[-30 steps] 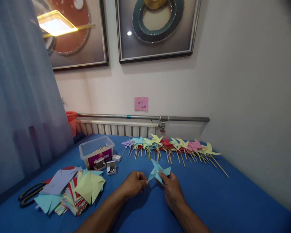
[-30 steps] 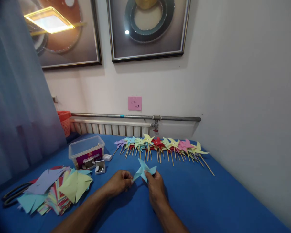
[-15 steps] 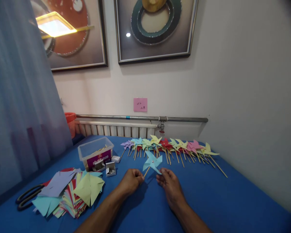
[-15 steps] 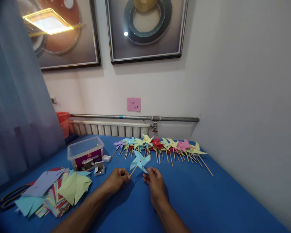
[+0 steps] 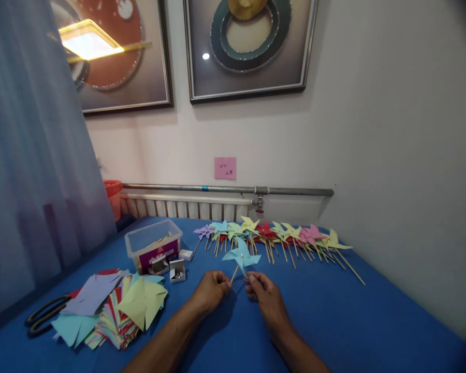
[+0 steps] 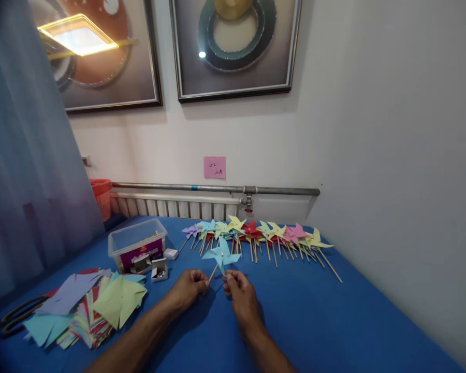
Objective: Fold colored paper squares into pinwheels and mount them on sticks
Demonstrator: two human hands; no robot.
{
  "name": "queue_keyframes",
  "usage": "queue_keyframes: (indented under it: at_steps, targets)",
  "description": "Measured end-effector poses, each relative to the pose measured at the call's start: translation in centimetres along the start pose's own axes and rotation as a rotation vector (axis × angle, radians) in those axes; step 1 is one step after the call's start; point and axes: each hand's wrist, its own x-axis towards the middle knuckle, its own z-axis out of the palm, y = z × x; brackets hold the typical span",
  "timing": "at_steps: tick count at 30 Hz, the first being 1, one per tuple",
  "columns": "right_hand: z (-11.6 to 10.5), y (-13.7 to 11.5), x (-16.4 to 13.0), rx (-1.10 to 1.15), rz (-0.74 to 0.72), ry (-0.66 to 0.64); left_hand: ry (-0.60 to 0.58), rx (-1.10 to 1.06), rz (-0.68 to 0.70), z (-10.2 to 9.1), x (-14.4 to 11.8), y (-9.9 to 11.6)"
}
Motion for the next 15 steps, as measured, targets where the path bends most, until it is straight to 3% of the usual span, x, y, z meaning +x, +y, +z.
queue_keyframes:
  at_steps: [9,15]
  targets:
    - [1.1,-0.9,-1.7,-0.055,0.007,-0.117,-0.063,0.019,-0.017,0.7,-0.6,0.4]
    - [0.9,-1.4,-1.6,-0.062,-0.053,-0.025,-0.033,0.015,-0.014,0.4,-0.3,0.2]
